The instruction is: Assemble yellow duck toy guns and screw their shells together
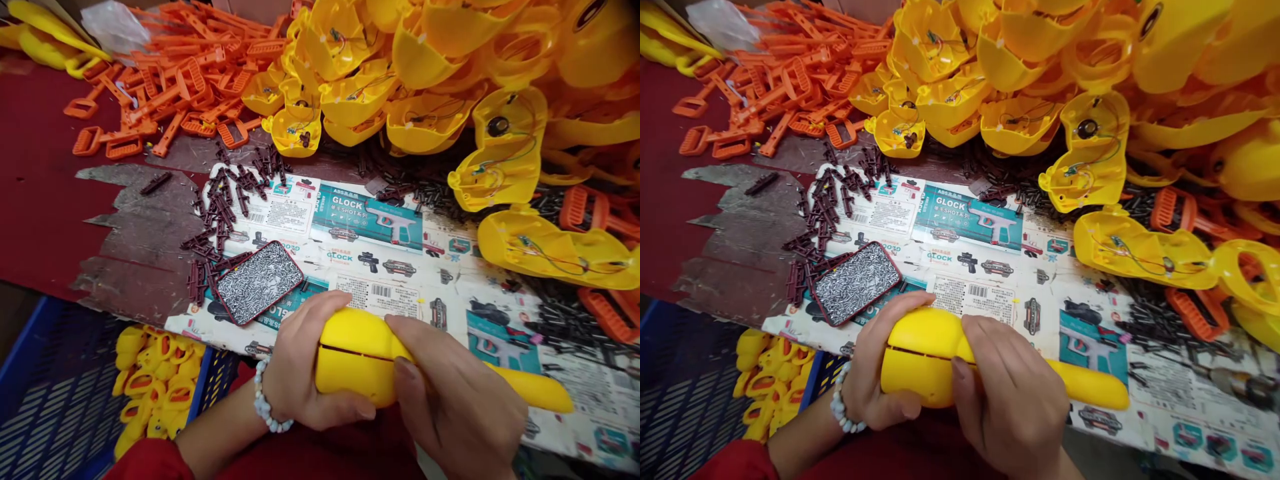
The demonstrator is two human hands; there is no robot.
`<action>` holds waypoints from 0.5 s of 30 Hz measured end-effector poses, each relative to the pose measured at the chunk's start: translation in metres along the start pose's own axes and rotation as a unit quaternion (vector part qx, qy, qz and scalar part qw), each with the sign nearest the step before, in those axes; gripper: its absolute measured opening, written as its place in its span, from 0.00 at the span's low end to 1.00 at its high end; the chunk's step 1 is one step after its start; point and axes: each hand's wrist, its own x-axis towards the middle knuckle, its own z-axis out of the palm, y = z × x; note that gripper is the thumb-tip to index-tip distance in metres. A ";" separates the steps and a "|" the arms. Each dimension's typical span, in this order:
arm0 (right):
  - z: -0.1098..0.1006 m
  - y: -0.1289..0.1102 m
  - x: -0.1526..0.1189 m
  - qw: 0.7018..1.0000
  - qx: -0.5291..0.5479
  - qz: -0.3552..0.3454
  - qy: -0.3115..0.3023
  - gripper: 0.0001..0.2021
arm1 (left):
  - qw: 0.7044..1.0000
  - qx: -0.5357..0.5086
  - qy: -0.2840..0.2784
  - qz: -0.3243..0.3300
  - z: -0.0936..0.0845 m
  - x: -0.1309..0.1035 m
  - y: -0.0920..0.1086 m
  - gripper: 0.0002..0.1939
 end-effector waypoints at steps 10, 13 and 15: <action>0.005 -0.001 -0.002 0.999 0.032 0.007 0.026 0.09 | 0.999 0.007 0.032 0.044 0.003 0.004 0.002 0.25; 0.006 0.002 -0.003 0.997 0.058 0.013 0.049 0.11 | 0.999 0.016 0.018 0.037 0.000 0.004 0.003 0.25; -0.001 0.002 -0.006 0.994 0.085 0.016 0.069 0.12 | 1.000 0.022 -0.005 0.000 -0.004 0.006 0.000 0.24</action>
